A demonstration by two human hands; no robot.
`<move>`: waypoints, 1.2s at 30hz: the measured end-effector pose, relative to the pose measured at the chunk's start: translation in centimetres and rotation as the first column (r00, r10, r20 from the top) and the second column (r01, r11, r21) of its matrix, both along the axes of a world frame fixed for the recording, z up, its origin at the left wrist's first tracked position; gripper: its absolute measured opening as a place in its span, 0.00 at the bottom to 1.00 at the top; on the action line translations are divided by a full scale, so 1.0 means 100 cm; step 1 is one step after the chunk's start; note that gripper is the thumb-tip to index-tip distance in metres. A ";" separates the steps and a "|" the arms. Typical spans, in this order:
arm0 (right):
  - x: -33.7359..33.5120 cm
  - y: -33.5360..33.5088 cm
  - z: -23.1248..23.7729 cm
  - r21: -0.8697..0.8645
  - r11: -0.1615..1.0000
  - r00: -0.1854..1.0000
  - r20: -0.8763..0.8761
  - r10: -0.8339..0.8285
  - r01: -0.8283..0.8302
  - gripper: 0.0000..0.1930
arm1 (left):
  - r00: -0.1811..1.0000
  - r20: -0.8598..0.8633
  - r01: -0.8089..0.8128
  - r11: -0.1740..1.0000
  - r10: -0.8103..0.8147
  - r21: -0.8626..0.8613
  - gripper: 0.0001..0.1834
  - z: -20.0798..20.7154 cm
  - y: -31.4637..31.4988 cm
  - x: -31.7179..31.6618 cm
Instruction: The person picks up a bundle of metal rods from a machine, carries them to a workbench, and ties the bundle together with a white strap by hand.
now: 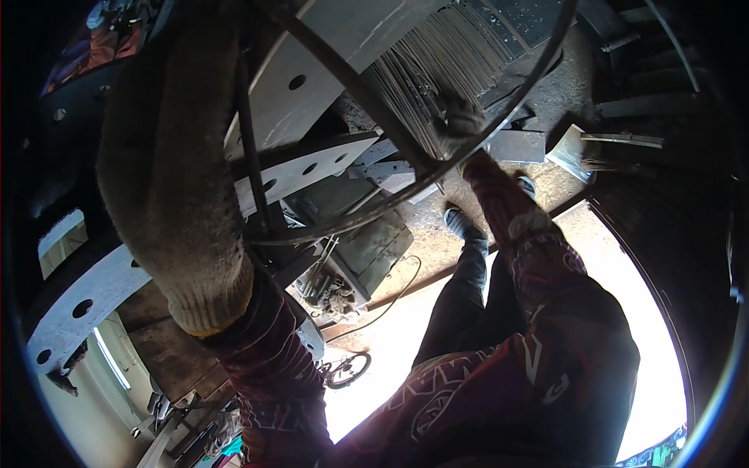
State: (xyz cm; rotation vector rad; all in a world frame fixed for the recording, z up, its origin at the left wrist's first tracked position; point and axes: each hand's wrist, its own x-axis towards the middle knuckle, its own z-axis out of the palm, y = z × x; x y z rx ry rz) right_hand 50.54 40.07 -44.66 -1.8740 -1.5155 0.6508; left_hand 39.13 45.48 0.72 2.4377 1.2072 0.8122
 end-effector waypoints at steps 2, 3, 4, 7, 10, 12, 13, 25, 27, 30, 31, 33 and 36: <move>-0.035 -0.030 -0.009 -0.212 0.974 0.984 -0.176 0.039 -0.076 0.29 | 0.941 -0.339 0.118 0.955 -0.019 0.272 0.17 0.011 -0.002 -0.024; -0.037 -0.044 -0.030 -0.204 0.978 0.980 -0.197 0.002 -0.044 0.28 | 0.926 -0.373 0.194 0.925 -0.063 0.326 0.17 0.011 0.003 -0.022; -0.021 -0.060 -0.065 -0.198 0.980 0.980 -0.195 -0.046 0.007 0.29 | 0.915 -0.387 0.271 0.884 -0.113 0.382 0.16 0.000 0.011 -0.013; -0.027 -0.087 -0.111 -0.321 0.945 0.988 -0.115 -0.101 0.059 0.28 | 0.995 -0.033 0.097 0.990 -0.094 0.107 0.14 -0.020 0.007 0.010; -0.076 -0.083 -0.108 -0.541 0.804 0.959 -0.258 0.119 -0.246 0.30 | 0.955 0.140 -0.232 0.952 0.262 -0.199 0.13 -0.001 -0.013 0.009; 0.060 -0.015 -0.169 -0.614 0.749 0.948 0.006 0.319 -0.248 0.28 | 0.943 0.295 -0.153 0.988 0.155 -0.029 0.13 0.011 0.003 0.047; 0.054 -0.012 -0.159 -0.655 0.733 0.971 -0.003 0.240 -0.183 0.26 | 0.948 0.275 -0.166 0.986 0.158 0.008 0.13 0.006 0.004 0.047; -0.048 -0.035 -0.061 -0.471 0.727 0.850 -0.104 0.517 -0.500 0.23 | 0.949 0.024 -0.316 0.942 0.316 0.111 0.14 0.007 -0.008 0.021; 0.007 -0.001 -0.099 -0.267 0.856 0.896 -0.093 0.434 -0.442 0.23 | 0.962 0.070 -0.271 0.951 0.264 0.147 0.14 0.026 0.003 0.055; -0.091 -0.074 -0.058 -0.273 0.805 0.833 -0.357 0.424 -0.526 0.20 | 0.919 -0.106 -0.370 0.923 0.380 0.107 0.15 0.010 -0.021 0.003; -0.062 -0.061 -0.072 -0.171 0.847 0.802 -0.459 0.383 -0.503 0.17 | 0.930 -0.070 -0.351 0.929 0.361 0.118 0.15 0.018 -0.017 0.013; 0.029 -0.002 -0.077 0.015 0.911 0.777 -0.517 0.359 -0.411 0.12 | 0.957 0.072 -0.289 0.938 0.280 0.192 0.15 0.053 -0.005 0.054; -0.068 -0.109 0.022 -0.430 0.667 0.414 -0.889 -0.196 -0.608 0.15 | 0.893 -0.144 -0.422 0.905 0.426 0.059 0.15 0.012 -0.036 -0.008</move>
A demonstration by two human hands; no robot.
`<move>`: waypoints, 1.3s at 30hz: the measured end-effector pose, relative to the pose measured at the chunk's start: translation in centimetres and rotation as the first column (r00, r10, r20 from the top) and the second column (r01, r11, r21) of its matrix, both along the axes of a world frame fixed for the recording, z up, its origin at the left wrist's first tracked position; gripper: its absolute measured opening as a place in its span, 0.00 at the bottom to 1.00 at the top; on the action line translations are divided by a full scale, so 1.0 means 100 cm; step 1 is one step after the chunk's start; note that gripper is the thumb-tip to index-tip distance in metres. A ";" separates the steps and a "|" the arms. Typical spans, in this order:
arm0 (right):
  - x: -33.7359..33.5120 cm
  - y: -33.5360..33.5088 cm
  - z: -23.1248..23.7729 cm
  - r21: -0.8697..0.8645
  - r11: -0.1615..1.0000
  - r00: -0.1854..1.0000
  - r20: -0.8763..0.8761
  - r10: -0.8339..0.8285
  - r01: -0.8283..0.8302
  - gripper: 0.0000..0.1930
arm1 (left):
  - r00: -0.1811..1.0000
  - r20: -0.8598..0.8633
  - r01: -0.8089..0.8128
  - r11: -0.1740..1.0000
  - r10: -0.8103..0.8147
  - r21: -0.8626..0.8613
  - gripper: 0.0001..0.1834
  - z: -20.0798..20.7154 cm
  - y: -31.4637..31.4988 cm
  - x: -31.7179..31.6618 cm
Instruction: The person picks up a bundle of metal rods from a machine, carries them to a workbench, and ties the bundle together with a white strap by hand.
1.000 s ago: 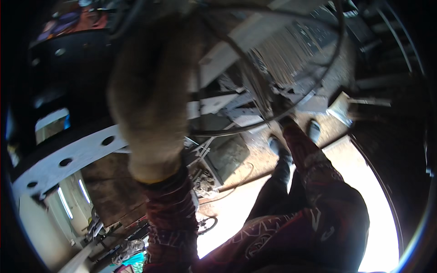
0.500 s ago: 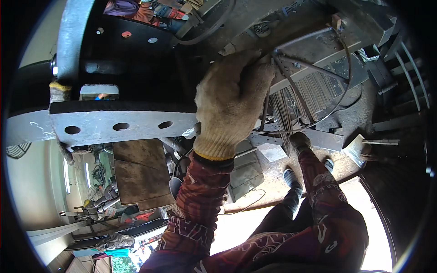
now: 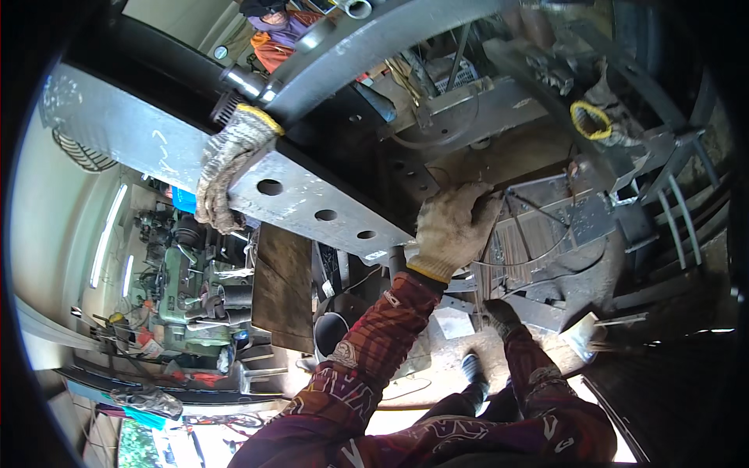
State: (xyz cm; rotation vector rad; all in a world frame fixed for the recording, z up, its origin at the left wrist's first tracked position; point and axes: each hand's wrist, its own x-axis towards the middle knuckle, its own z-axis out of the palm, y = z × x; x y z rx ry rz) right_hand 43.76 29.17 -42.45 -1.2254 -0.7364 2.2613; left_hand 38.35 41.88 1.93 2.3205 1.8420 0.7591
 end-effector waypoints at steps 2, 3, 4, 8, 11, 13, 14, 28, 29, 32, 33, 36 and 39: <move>0.053 0.025 0.007 0.160 0.979 0.971 0.223 0.088 -0.125 0.10 | 0.994 0.065 0.079 0.989 -0.088 0.127 0.15 0.005 0.016 0.025; 0.086 0.034 0.010 0.143 0.989 0.985 0.172 0.005 -0.030 0.11 | 0.986 0.094 0.116 0.977 -0.134 0.177 0.15 0.008 0.026 0.041; 0.066 0.015 0.038 0.064 0.998 0.998 0.054 -0.011 0.008 0.11 | 0.992 0.061 0.101 0.982 -0.112 0.160 0.15 0.000 0.020 0.026; 0.112 -0.001 0.092 0.451 0.767 0.851 0.474 0.227 -0.456 0.19 | 0.998 0.046 0.038 0.998 -0.040 0.054 0.16 0.002 0.021 0.022; 0.181 -0.030 0.070 0.565 0.784 0.951 0.294 0.098 -0.256 0.15 | 0.992 0.109 0.051 0.998 -0.056 0.041 0.19 0.018 0.031 0.051; 0.204 -0.057 0.077 0.507 0.795 0.924 0.345 0.168 -0.334 0.14 | 0.992 0.114 0.043 0.998 -0.047 0.033 0.19 0.007 0.038 0.043; 0.177 -0.074 0.114 0.274 0.929 0.949 0.263 0.176 -0.248 0.13 | 0.999 0.048 -0.005 1.000 0.004 0.014 0.19 -0.006 0.031 0.013; 0.313 -0.213 0.183 -0.259 0.888 0.921 0.199 -0.336 0.380 0.09 | 0.990 -0.124 -0.086 0.986 0.068 -0.144 0.31 -0.005 0.042 0.036; 0.301 -0.216 0.191 -0.224 0.883 0.903 0.230 -0.363 0.413 0.09 | 0.976 -0.190 -0.141 0.978 0.110 -0.155 0.33 0.002 0.039 0.030; 0.276 -0.228 0.242 -0.202 0.837 0.851 0.269 -0.452 0.508 0.09 | 0.955 -0.286 -0.163 0.947 0.081 -0.276 0.39 0.012 0.038 0.023; 0.277 -0.236 0.244 -0.199 0.818 0.836 0.239 -0.493 0.539 0.09 | 0.949 -0.308 -0.162 0.945 0.069 -0.285 0.40 0.017 0.035 0.027; 0.273 -0.264 0.259 -0.094 0.771 0.772 0.192 -0.606 0.629 0.09 | 0.943 -0.330 -0.140 0.947 0.039 -0.289 0.40 0.011 0.041 0.029; 0.261 -0.282 0.273 -0.006 0.729 0.728 0.065 -0.683 0.684 0.05 | 0.967 -0.252 -0.101 0.954 0.028 -0.283 0.38 0.005 0.049 0.024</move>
